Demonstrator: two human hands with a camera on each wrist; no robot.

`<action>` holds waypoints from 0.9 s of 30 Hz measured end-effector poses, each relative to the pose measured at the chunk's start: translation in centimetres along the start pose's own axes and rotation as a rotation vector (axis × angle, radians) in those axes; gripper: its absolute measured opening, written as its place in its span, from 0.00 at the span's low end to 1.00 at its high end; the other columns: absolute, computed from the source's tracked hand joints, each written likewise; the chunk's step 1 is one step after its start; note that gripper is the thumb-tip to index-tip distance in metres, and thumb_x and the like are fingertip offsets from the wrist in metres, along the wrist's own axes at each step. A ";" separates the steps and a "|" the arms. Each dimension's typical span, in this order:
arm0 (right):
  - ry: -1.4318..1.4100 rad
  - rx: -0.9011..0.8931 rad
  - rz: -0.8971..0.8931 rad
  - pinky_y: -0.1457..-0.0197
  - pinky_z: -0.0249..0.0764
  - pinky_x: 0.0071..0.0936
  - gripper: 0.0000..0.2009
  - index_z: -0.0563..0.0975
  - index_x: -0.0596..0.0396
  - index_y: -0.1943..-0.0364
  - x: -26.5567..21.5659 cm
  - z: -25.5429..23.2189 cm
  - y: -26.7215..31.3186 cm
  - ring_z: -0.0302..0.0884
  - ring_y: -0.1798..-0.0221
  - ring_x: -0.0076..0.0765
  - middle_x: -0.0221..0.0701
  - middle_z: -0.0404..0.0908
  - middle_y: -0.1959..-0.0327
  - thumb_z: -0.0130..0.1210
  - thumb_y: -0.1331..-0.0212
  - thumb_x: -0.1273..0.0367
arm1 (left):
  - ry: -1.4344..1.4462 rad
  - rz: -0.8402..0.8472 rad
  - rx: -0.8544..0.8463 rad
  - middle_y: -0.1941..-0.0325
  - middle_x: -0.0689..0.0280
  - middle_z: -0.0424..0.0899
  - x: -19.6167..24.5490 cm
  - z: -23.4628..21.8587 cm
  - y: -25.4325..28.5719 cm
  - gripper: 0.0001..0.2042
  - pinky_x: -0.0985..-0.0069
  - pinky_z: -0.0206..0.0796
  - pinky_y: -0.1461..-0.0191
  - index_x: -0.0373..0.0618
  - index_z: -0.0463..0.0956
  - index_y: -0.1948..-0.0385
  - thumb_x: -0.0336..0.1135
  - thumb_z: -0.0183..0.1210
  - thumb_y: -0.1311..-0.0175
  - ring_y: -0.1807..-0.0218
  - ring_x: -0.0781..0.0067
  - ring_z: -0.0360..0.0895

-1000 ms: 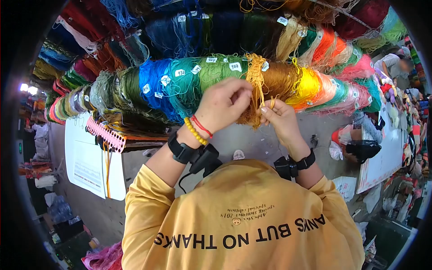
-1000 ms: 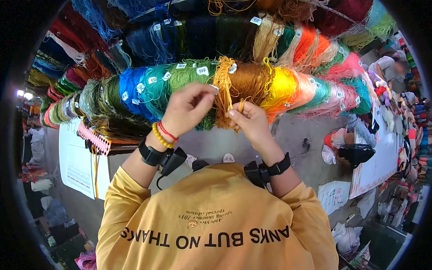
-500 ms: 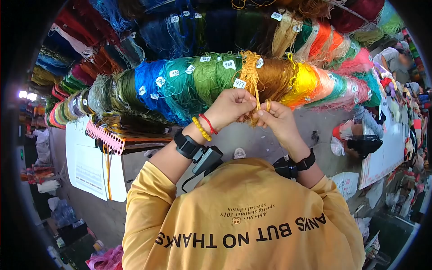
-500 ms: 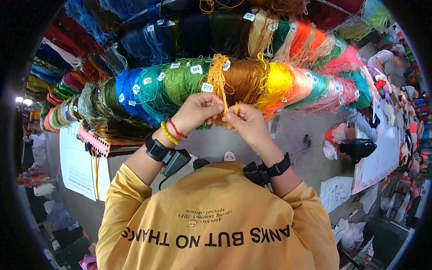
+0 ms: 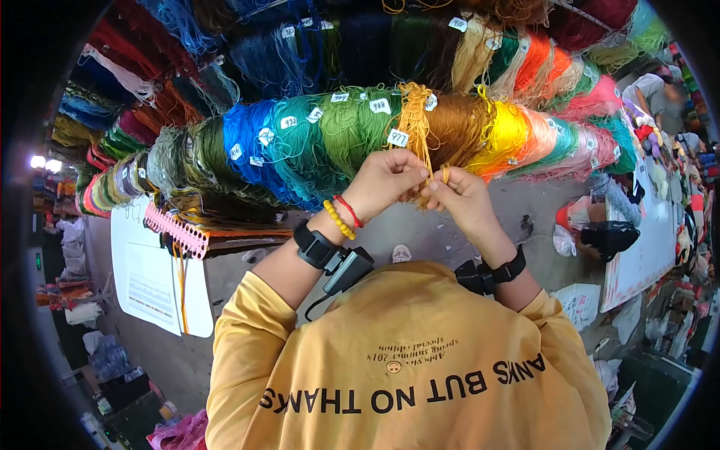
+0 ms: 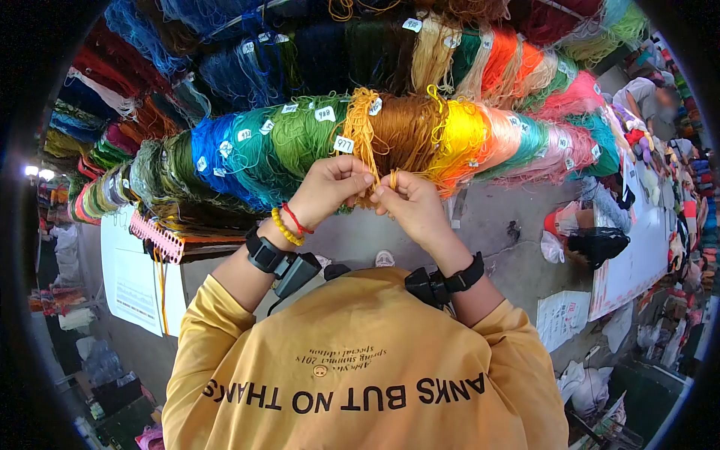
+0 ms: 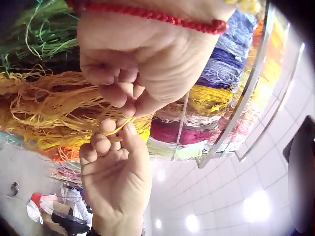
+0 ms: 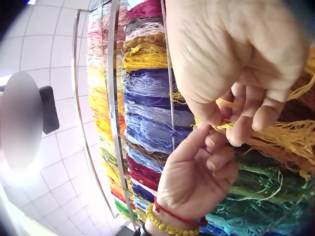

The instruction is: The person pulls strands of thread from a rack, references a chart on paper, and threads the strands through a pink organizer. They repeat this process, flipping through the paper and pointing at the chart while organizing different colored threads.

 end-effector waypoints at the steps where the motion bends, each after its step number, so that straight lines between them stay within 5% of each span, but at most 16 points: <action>1: -0.009 0.000 -0.010 0.67 0.69 0.15 0.04 0.74 0.57 0.66 0.0 0.0 0.0 0.75 0.71 0.18 0.26 0.79 0.69 0.54 0.39 0.71 | 0.037 -0.013 0.002 0.78 0.74 0.76 -0.1 0.0 0.0 0.05 0.89 0.59 0.76 0.43 0.77 0.68 0.33 0.57 0.37 0.79 0.89 0.68; 23: -0.020 0.169 -0.117 0.75 0.63 0.13 0.06 0.77 0.58 0.65 -0.7 0.2 -1.2 0.67 0.77 0.13 0.21 0.75 0.76 0.54 0.40 0.70 | -0.067 0.064 0.030 0.75 0.77 0.75 -0.2 -0.1 0.2 0.03 0.90 0.60 0.72 0.41 0.75 0.71 0.29 0.57 0.39 0.73 0.92 0.69; 27: -0.338 0.118 -0.076 0.79 0.58 0.15 0.05 0.75 0.57 0.66 -0.3 -0.4 -1.8 0.62 0.81 0.14 0.20 0.68 0.81 0.49 0.38 0.71 | -0.121 0.092 0.112 0.76 0.78 0.74 -0.9 -0.9 0.2 0.02 0.89 0.60 0.72 0.41 0.75 0.72 0.27 0.56 0.40 0.74 0.92 0.68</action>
Point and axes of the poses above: each hand's wrist, its own y-axis away from the middle knuckle, its own z-axis out of the palm, x = y × z, the point moved 6 cm from there along -y, towards the middle knuckle
